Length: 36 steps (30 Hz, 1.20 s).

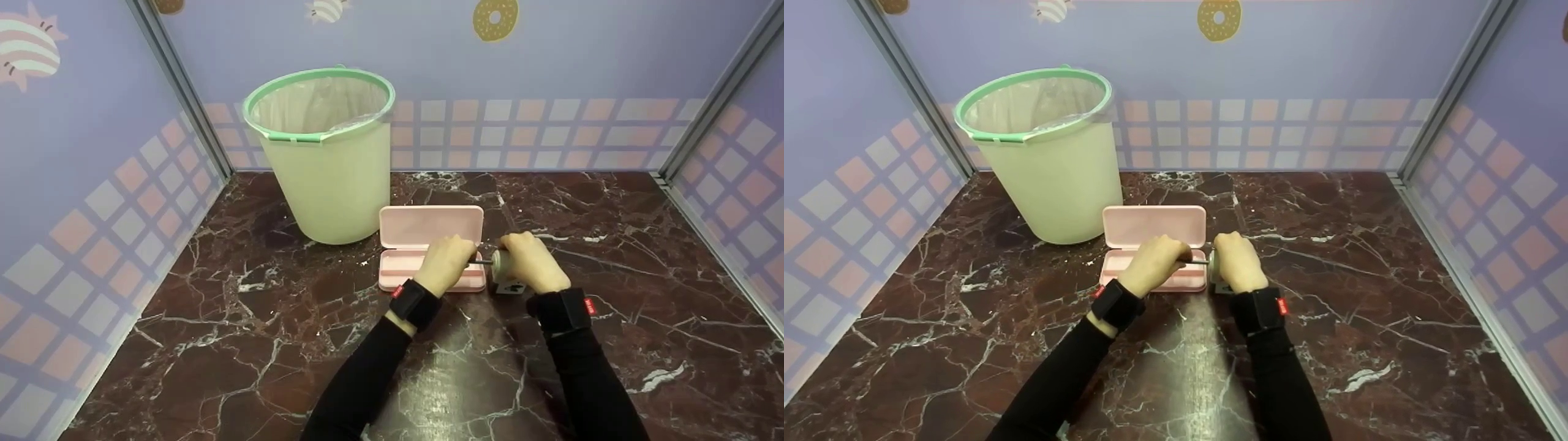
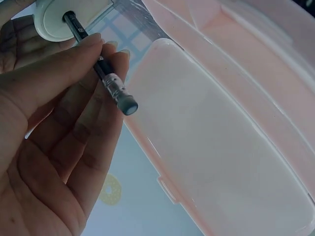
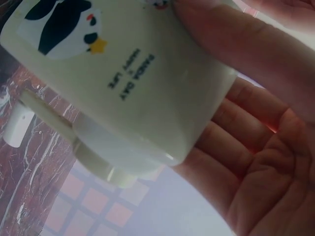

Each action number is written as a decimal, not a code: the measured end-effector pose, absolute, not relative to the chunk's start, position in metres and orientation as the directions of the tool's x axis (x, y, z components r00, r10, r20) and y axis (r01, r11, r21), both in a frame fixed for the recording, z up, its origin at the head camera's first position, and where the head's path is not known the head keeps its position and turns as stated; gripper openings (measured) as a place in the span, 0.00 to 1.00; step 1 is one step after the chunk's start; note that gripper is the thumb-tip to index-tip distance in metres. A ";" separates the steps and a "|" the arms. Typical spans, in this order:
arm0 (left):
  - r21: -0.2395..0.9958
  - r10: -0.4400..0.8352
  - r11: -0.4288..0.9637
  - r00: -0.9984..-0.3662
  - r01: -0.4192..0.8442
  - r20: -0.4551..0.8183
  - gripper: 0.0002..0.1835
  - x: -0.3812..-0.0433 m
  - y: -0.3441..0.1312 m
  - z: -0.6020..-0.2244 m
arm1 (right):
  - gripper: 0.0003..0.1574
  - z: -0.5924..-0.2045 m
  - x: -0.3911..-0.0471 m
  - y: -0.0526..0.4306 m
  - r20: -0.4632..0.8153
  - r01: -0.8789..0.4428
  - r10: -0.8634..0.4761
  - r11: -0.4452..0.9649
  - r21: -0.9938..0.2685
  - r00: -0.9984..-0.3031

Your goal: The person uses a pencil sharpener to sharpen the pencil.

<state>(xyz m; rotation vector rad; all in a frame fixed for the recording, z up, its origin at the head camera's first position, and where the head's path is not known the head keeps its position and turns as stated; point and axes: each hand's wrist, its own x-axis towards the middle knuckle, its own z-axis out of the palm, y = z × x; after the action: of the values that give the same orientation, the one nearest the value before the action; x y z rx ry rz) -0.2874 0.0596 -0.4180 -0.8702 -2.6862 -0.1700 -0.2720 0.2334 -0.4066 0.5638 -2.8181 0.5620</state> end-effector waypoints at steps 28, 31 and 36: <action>0.064 0.527 0.805 -0.761 0.590 0.378 0.05 -0.286 0.085 -0.422 | 0.10 -0.403 -0.273 0.233 0.273 -0.413 -0.339 0.863 -0.291 -0.900; 0.062 0.532 0.804 -0.761 0.592 0.371 0.06 -0.286 0.086 -0.422 | 0.10 -0.403 -0.273 0.232 0.275 -0.415 -0.339 0.861 -0.295 -0.900; 0.067 0.530 0.805 -0.765 0.590 0.366 0.05 -0.287 0.086 -0.424 | 0.10 -0.405 -0.274 0.233 0.276 -0.419 -0.342 0.856 -0.304 -0.898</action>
<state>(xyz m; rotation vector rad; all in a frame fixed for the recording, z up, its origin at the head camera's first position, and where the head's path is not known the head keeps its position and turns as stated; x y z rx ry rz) -0.2873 0.0860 -0.4237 -0.8524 -2.6608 -0.2550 -0.2739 0.2334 -0.4051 0.5848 -2.8190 0.5334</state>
